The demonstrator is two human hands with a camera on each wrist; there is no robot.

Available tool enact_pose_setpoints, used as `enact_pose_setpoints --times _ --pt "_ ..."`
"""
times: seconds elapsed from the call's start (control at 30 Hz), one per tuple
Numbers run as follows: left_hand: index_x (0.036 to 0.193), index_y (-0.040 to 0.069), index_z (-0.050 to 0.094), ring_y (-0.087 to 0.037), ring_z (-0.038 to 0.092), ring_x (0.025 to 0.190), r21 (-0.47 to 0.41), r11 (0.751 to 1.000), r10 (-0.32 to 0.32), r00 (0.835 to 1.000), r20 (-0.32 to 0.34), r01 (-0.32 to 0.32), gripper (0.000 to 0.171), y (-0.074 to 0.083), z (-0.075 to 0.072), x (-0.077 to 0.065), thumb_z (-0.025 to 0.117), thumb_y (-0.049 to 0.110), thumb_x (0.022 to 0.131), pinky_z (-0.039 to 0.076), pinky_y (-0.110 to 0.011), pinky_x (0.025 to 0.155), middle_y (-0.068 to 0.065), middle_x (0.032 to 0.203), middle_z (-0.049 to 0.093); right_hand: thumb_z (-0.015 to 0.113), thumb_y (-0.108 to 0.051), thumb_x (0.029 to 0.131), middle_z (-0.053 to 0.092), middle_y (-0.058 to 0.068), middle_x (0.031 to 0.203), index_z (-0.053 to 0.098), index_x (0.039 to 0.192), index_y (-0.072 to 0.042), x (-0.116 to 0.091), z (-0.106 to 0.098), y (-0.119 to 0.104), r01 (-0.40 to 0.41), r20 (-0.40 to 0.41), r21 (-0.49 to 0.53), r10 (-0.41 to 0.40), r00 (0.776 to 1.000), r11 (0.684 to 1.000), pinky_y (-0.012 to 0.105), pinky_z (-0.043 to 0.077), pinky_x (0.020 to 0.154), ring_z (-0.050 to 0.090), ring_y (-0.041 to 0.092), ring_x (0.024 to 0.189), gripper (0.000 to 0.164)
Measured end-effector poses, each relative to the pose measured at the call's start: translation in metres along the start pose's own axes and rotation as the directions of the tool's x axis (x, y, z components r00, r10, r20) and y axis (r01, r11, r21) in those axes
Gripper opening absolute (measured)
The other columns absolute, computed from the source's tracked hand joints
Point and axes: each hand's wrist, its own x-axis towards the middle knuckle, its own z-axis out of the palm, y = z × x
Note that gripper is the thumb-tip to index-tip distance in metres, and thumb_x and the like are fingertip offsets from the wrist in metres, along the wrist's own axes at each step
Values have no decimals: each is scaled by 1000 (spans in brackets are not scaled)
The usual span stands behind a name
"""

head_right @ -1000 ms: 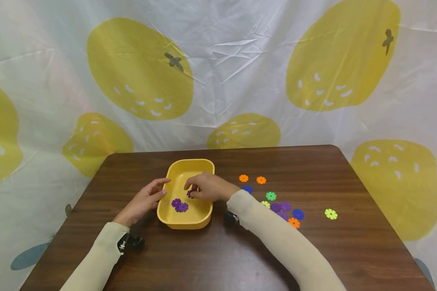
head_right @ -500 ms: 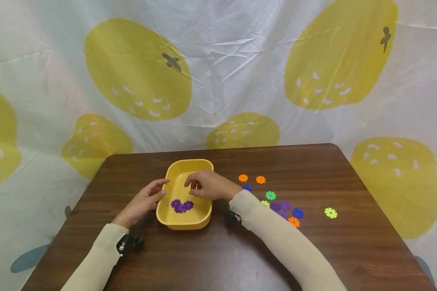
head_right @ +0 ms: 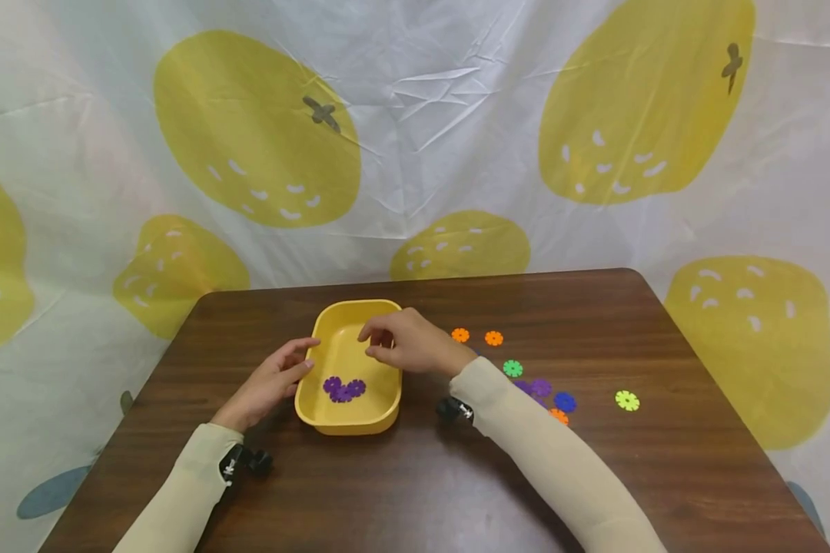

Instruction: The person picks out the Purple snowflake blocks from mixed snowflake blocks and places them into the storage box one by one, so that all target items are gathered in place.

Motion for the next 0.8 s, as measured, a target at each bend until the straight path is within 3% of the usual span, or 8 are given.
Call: enact_pose_setpoints --times 0.5,0.8 --pt "157 23 47 -32 62 120 -4 1000 -7 1000 9 7 47 1 -2 0 55 28 112 60 -47 103 -20 134 53 75 -20 100 76 -10 97 76 115 -20 -37 -22 6 -73 -82 34 76 994 997 26 58 72 65 7 79 15" --pt "157 26 48 -31 63 120 -10 1000 -23 1000 2 23 46 -1 0 -1 56 28 112 60 -47 103 -19 135 54 73 -26 102 75 -10 93 76 115 -21 -61 -34 18 -143 -81 19 144 986 990 27 55 67 63 10 74 15"
